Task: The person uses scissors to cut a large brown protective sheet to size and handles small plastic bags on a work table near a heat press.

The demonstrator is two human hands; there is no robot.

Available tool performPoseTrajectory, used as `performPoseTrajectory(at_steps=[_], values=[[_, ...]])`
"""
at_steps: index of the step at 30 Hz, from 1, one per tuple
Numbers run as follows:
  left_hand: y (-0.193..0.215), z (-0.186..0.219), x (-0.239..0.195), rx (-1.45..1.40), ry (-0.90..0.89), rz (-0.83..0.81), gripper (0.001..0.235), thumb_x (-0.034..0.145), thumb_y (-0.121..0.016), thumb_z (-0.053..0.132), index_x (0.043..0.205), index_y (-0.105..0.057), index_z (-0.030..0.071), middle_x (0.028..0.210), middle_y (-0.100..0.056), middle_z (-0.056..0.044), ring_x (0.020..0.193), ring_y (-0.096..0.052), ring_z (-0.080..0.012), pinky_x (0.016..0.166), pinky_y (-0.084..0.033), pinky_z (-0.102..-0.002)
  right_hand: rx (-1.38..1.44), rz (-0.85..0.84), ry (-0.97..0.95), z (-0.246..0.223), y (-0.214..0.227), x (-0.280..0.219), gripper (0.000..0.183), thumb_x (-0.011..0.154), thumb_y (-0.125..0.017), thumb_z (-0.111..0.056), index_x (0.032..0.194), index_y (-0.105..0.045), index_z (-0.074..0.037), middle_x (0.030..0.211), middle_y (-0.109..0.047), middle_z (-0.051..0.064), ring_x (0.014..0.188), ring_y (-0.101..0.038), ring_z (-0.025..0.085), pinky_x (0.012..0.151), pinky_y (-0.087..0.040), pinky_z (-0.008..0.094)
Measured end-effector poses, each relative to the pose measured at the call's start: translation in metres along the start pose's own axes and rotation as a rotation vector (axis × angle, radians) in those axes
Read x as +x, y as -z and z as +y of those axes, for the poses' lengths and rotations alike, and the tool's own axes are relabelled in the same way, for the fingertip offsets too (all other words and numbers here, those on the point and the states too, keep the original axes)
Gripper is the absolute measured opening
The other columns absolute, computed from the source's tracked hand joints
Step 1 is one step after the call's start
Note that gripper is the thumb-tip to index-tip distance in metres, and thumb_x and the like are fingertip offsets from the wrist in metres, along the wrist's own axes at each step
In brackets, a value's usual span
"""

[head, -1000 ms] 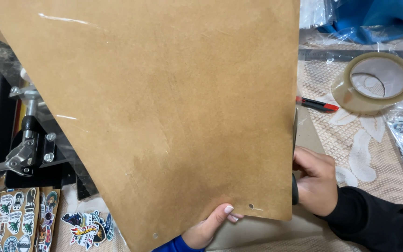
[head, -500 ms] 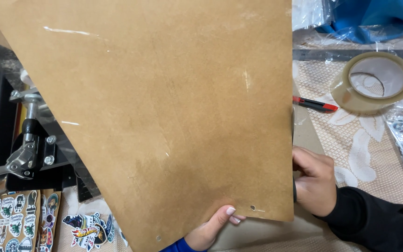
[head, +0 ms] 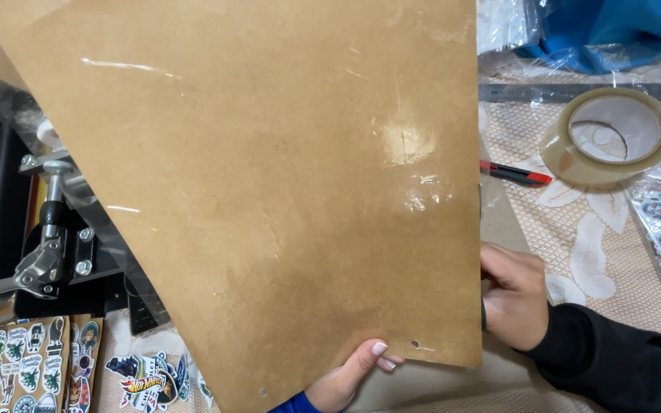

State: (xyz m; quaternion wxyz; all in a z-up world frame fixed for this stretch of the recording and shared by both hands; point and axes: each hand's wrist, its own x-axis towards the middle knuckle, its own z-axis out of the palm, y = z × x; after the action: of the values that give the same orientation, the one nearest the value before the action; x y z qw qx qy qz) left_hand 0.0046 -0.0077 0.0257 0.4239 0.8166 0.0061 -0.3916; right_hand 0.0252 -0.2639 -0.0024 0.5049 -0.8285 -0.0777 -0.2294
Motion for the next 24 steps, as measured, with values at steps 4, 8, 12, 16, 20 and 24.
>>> performPoseTrajectory(at_steps=[4, 8, 12, 16, 20, 24], values=[[-0.003, -0.008, 0.005, -0.010, -0.069, -0.025, 0.042, 0.093, -0.044, 0.054, 0.075, -0.075, 0.031, 0.100, -0.079, 0.028, 0.110, -0.068, 0.0062, 0.117, -0.032, -0.016, 0.085, 0.020, 0.025, 0.001, 0.000, 0.005, 0.032, 0.074, -0.080, -0.029, 0.075, -0.058, -0.006, 0.064, -0.041, -0.002, 0.060, -0.032, 0.010, 0.053, -0.031, 0.024], [-0.005, -0.003, 0.001, -0.015, -0.123, -0.001, 0.039, 0.095, -0.048, 0.050, 0.074, -0.075, 0.031, 0.098, -0.078, 0.026, 0.108, -0.069, 0.0044, 0.114, -0.035, -0.015, 0.141, 0.048, 0.019, 0.002, 0.003, 0.008, 0.032, 0.071, -0.082, -0.026, 0.076, -0.059, -0.005, 0.065, -0.038, -0.003, 0.062, -0.030, 0.009, 0.054, -0.028, 0.023], [-0.007, 0.001, 0.001, -0.007, 0.057, -0.016, 0.037, 0.092, -0.052, 0.053, 0.073, -0.077, 0.034, 0.098, -0.080, 0.030, 0.109, -0.069, 0.0087, 0.116, -0.032, -0.012, 0.108, 0.065, -0.004, 0.002, 0.007, 0.011, 0.034, 0.070, -0.083, -0.030, 0.080, -0.062, -0.005, 0.065, -0.042, -0.003, 0.061, -0.033, 0.009, 0.054, -0.030, 0.024], [-0.010, -0.003, 0.004, -0.062, 0.098, -0.079, 0.037, 0.092, -0.049, 0.055, 0.076, -0.075, 0.033, 0.103, -0.080, 0.027, 0.110, -0.068, 0.0079, 0.115, -0.035, -0.013, 0.122, 0.085, -0.009, -0.002, 0.010, 0.015, 0.029, 0.072, -0.083, -0.025, 0.081, -0.063, -0.005, 0.065, -0.044, -0.004, 0.062, -0.035, 0.007, 0.055, -0.032, 0.023], [-0.012, -0.001, 0.003, -0.138, 0.196, -0.132, 0.037, 0.092, -0.049, 0.055, 0.080, -0.073, 0.031, 0.108, -0.080, 0.024, 0.112, -0.067, 0.0076, 0.115, -0.034, -0.013, 0.108, 0.088, -0.021, -0.007, 0.010, 0.017, 0.025, 0.075, -0.082, -0.022, 0.080, -0.062, -0.006, 0.065, -0.044, -0.005, 0.062, -0.034, 0.006, 0.054, -0.031, 0.023], [-0.011, -0.006, 0.004, -0.050, 0.064, -0.087, 0.036, 0.092, -0.050, 0.054, 0.076, -0.075, 0.034, 0.103, -0.079, 0.028, 0.111, -0.068, 0.0077, 0.115, -0.034, -0.013, 0.085, 0.093, -0.028, -0.002, 0.010, 0.016, 0.025, 0.075, -0.082, -0.022, 0.079, -0.062, -0.007, 0.064, -0.045, -0.005, 0.061, -0.035, 0.006, 0.055, -0.032, 0.023]])
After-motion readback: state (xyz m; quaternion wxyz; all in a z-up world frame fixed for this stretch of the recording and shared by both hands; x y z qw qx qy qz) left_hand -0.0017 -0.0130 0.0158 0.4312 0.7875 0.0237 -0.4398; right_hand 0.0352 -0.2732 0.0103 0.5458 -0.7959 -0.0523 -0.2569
